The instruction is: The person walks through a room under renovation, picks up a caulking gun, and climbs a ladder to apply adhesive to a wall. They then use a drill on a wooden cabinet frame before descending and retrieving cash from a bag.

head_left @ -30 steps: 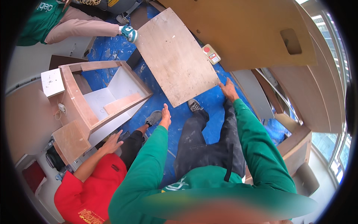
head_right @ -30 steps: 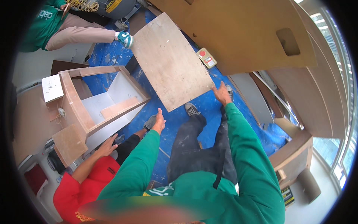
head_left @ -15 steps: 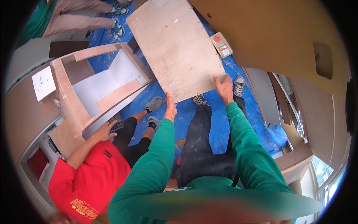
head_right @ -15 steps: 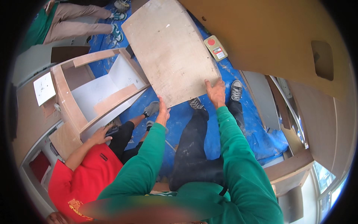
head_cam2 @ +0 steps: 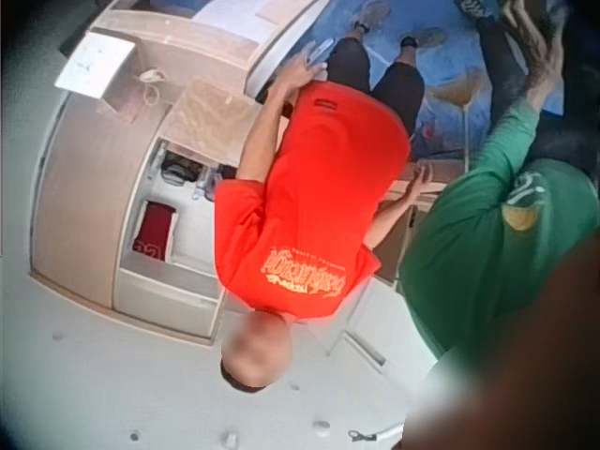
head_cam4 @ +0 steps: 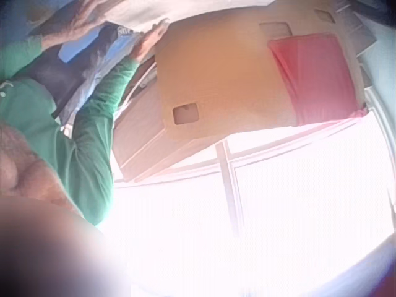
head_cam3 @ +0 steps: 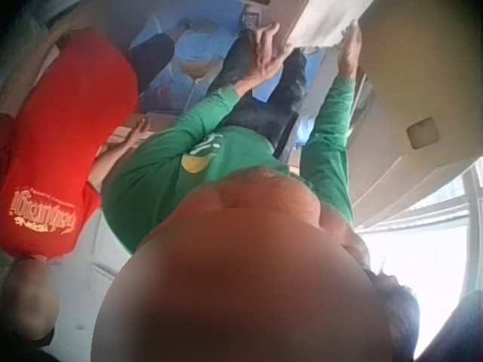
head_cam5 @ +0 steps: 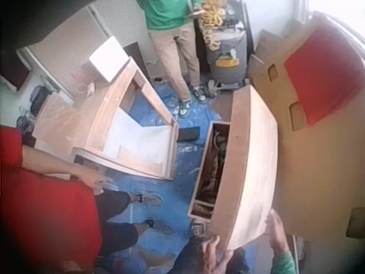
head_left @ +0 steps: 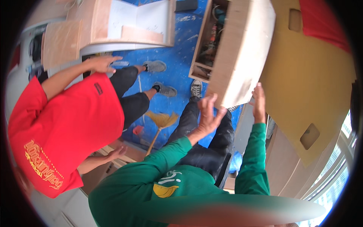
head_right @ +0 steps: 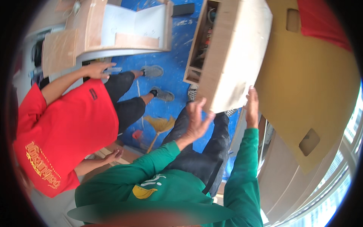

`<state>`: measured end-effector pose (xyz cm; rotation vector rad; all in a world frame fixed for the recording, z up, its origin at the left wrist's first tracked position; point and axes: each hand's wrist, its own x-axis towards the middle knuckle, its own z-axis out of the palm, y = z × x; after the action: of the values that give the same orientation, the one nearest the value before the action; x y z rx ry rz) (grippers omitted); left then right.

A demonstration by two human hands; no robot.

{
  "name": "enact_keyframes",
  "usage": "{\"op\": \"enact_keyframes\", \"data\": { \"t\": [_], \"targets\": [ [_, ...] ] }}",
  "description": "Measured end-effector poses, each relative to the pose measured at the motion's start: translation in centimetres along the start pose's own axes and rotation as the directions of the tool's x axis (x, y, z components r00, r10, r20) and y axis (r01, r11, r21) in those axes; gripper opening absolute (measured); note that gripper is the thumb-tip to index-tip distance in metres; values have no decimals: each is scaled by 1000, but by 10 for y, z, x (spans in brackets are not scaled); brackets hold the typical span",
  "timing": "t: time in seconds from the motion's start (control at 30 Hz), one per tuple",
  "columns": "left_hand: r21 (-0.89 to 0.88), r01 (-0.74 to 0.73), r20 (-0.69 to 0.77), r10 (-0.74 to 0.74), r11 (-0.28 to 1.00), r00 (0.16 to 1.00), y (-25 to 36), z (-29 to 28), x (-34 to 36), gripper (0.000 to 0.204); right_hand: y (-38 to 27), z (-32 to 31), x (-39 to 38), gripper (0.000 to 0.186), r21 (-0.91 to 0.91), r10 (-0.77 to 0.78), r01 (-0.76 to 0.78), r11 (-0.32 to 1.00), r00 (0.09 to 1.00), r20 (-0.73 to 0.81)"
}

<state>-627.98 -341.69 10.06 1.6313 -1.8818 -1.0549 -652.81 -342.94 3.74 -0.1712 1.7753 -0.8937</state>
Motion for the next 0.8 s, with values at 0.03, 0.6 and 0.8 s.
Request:
{"op": "enact_keyframes", "data": {
  "t": [0.03,0.6,0.8],
  "targets": [
    [-31,-48,31,49,998,998,17,1,-7,70,-41,9,-26,101,15,-47,47,999,999,16],
    [-529,95,107,-45,843,993,-35,25,88,42,-82,-50,-25,120,-865,-559,94,493,796,-233],
    [-338,319,147,-285,886,947,-212,71,324,63,-69,-66,-13,115,-841,-598,104,531,750,-284]
  ]
}}
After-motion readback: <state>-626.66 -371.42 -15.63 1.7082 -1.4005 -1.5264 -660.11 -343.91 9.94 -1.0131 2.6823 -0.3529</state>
